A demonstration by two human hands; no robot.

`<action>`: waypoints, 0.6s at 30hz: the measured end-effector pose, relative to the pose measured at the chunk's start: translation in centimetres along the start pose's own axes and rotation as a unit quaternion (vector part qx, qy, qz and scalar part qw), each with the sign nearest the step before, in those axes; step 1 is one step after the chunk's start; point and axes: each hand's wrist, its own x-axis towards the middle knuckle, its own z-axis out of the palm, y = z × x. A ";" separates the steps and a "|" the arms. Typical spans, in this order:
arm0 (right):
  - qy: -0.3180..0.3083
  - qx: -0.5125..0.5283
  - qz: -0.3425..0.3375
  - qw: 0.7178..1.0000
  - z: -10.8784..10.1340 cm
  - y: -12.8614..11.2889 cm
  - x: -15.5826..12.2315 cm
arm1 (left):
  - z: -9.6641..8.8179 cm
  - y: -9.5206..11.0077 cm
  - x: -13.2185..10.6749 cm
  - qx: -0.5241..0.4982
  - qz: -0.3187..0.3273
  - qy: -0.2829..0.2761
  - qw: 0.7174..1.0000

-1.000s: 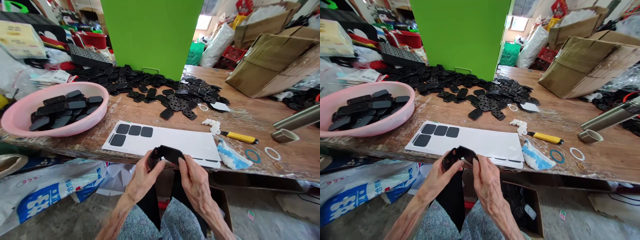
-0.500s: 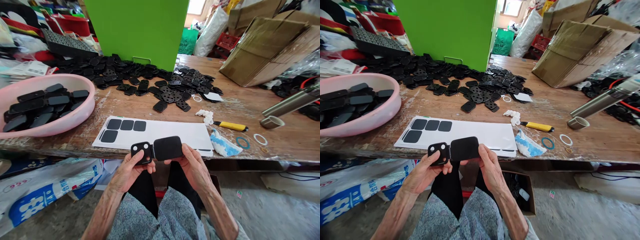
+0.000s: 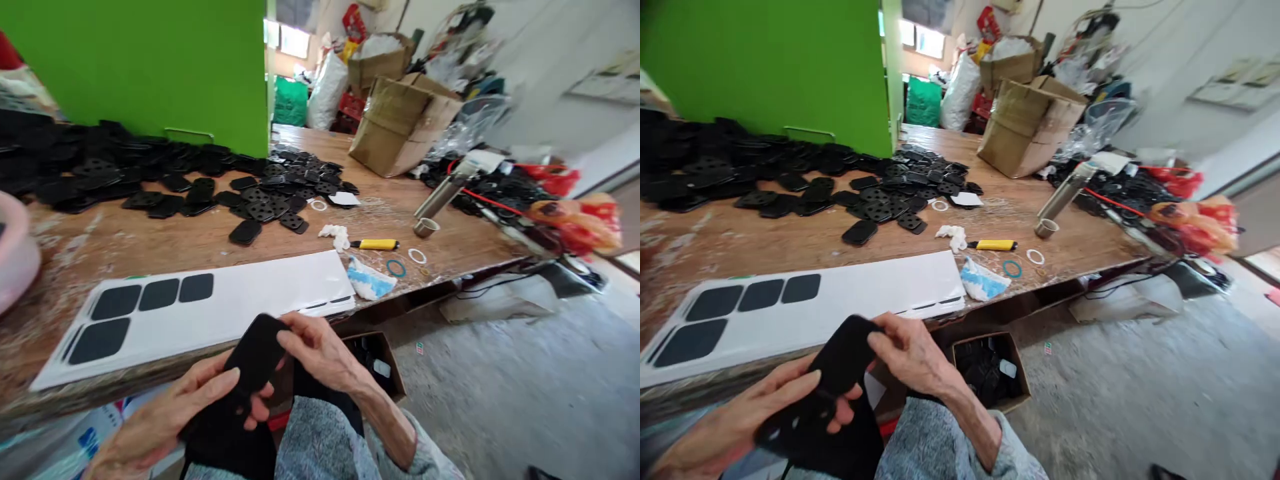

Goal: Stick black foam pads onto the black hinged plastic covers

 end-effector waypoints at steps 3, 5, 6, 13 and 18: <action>0.131 -0.190 -0.041 0.972 -4.0 0.7 0.0 | 1.7 0.9 1.3 0.033 -0.040 0.007 0.999; 0.286 -0.341 -0.053 0.894 -8.0 1.6 0.6 | 2.9 1.2 2.3 0.010 -0.029 0.036 0.999; 0.320 -0.368 -0.048 0.872 -10.1 2.2 1.0 | 3.5 1.3 2.9 -0.006 -0.022 0.046 0.999; 0.329 -0.427 -0.035 0.842 -17.5 5.6 5.0 | 6.8 2.3 6.6 -0.036 0.031 0.010 0.999; 0.311 -0.412 -0.084 0.852 -17.1 5.2 4.3 | 7.6 2.4 9.0 -0.057 0.047 -0.003 0.997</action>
